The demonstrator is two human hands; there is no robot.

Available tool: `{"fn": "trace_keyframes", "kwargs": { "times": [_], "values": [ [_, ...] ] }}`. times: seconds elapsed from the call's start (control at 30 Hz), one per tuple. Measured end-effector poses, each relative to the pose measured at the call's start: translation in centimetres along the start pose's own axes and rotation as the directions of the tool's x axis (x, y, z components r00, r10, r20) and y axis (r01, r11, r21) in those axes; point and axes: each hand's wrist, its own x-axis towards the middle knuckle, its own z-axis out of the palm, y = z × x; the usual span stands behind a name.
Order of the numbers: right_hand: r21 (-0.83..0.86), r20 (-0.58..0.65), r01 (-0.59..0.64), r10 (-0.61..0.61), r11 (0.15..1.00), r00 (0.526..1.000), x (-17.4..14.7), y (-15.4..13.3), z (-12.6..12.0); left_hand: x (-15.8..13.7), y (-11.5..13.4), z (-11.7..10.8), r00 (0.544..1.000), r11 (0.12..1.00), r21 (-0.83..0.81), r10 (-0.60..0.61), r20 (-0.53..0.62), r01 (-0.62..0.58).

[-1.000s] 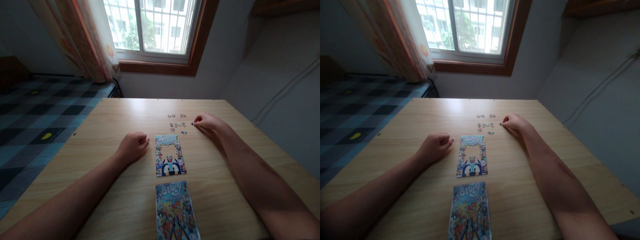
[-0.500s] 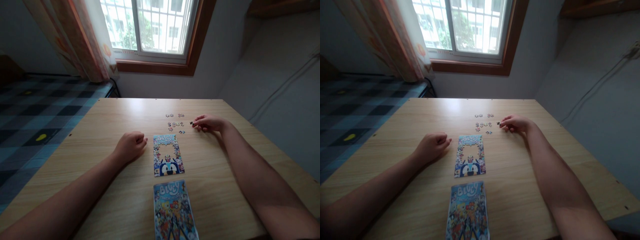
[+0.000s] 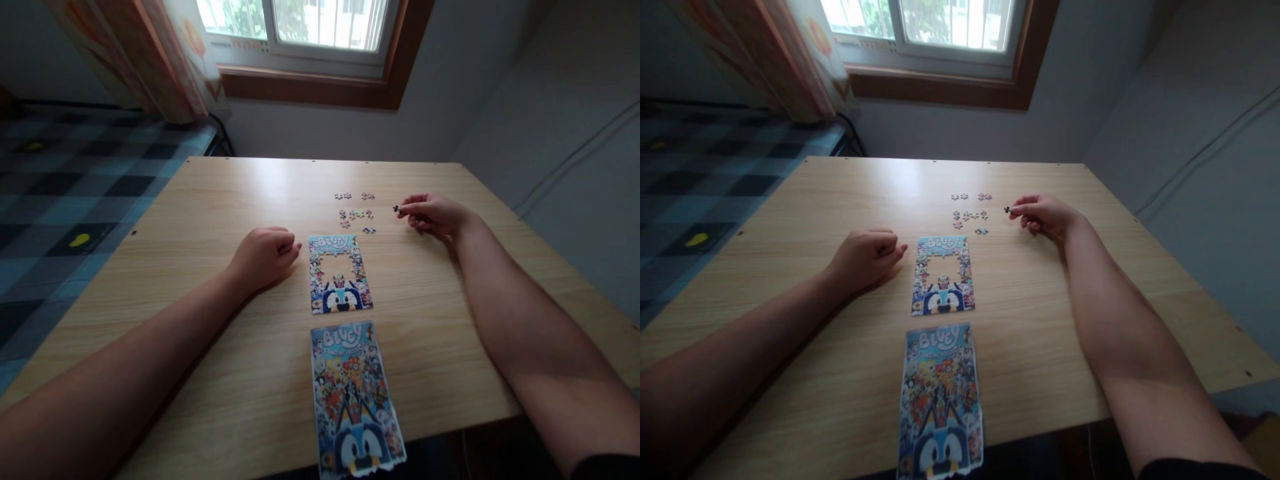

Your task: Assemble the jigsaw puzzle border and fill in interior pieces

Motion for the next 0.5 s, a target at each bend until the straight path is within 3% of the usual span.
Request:
{"fn": "trace_keyframes", "kwargs": {
  "times": [0.13,0.27,0.5],
  "values": [
    [-0.004,-0.039,0.046,-0.046,0.999,0.998,-0.2,0.0,0.3,-0.1,0.0,0.0,0.999,0.999,-0.017,0.043,-0.02,-0.043],
    [-0.106,-0.019,0.013,-0.015,0.994,1.0,-0.2,0.1,0.9,-0.1,0.0,0.0,0.998,0.998,-0.008,0.066,-0.013,-0.066],
    [-0.163,-0.107,0.049,-0.067,0.985,0.992,-0.8,0.5,2.7,-0.2,0.4,0.1,0.999,0.999,0.018,0.034,0.009,-0.034]
  ]
}}
